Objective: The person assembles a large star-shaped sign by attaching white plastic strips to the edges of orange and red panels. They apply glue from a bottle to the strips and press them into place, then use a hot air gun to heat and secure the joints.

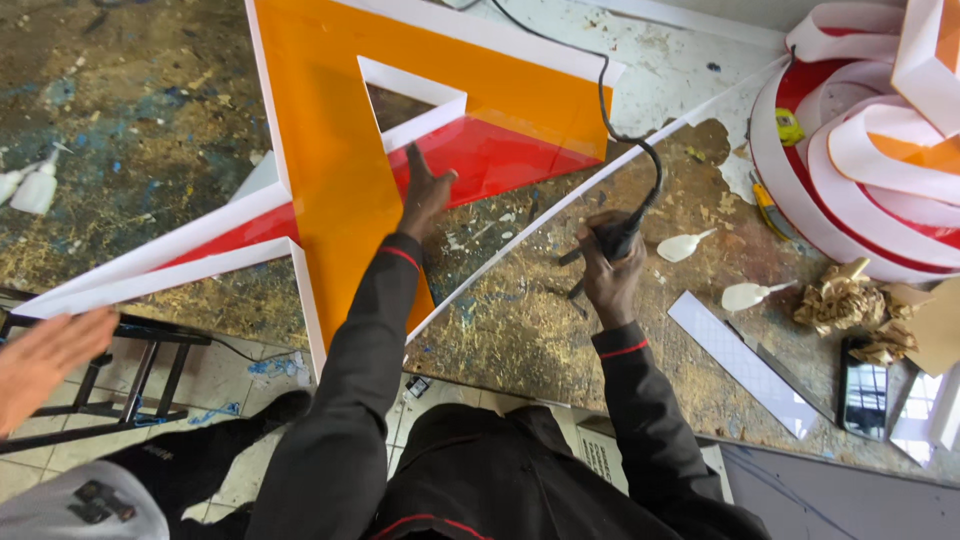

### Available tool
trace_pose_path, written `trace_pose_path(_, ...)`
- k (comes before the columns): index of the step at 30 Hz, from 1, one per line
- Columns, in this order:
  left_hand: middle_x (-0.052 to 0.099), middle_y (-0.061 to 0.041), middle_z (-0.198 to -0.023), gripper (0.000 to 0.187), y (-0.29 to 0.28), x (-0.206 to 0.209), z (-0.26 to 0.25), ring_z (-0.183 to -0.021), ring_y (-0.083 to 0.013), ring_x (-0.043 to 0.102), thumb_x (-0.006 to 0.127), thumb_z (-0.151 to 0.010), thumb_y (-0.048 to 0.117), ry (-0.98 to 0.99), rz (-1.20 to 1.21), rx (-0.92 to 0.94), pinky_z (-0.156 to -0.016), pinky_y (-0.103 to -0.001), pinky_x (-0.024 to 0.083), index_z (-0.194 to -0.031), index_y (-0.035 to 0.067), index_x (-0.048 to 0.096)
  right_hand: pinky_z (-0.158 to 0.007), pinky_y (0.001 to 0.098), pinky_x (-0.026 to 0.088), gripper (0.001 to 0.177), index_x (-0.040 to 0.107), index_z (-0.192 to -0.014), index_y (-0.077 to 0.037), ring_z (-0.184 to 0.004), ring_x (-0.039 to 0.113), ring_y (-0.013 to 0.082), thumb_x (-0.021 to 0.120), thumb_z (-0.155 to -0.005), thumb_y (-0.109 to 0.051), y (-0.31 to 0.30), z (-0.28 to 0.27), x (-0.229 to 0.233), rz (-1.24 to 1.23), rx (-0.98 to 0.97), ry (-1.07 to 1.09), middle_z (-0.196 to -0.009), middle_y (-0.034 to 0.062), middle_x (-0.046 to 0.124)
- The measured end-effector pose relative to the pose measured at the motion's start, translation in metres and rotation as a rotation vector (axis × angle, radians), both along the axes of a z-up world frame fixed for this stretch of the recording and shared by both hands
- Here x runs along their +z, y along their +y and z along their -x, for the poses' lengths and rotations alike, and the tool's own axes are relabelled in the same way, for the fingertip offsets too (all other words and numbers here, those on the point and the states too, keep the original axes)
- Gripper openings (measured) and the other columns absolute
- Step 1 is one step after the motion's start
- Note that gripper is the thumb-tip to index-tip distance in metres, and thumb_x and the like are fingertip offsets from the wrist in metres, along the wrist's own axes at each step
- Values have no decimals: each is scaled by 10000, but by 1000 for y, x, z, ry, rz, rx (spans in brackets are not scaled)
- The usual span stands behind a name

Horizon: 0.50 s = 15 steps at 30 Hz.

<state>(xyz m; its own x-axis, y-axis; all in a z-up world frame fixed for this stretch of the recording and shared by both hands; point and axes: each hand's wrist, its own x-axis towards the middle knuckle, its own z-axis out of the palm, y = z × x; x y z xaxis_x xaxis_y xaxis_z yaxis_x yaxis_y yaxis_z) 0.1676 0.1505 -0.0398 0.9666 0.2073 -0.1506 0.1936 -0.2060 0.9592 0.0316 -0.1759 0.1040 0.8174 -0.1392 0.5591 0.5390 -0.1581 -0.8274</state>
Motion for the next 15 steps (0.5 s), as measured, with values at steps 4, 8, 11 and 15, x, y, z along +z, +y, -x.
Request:
trace_pose_path(4,-79,-280,-1922,1158,3,-2,-19,-1758,-532,89,726,-1073,359,-42,-103,5,-1442,-663,155,-1872,97,-71,-719,385,465,139,715,-1085,-17,-743,602,190,849,-1054,0,0,0,4,31,28,-40,-822,158,684)
trace_pose_path(8,-80,-267,-1925,1161,-11,34,-10,-1738,-568,131,729,-1081,403,-63,-93,-62,-1428,-680,235,-1868,94,-66,-722,367,475,158,702,-1069,-28,-729,598,181,853,-1034,4,2,-5,7,8,23,-23,-830,141,724)
trace_pose_path(11,-56,-230,-1938,1204,13,-26,-55,-1776,-437,113,734,-1062,470,34,-160,15,-1451,-609,204,-1869,128,-93,-782,366,508,153,682,-1114,-7,-775,705,224,827,-1071,14,-3,-9,14,-22,110,15,-866,182,761)
trace_pose_path(15,-53,-355,-1899,1185,-7,17,-17,-1754,-532,76,719,-1059,408,-83,-148,-48,-1439,-656,184,-1854,23,-71,-797,391,535,163,687,-1097,-13,-808,739,239,841,-1045,-1,-9,-7,6,-13,120,19,-870,171,775)
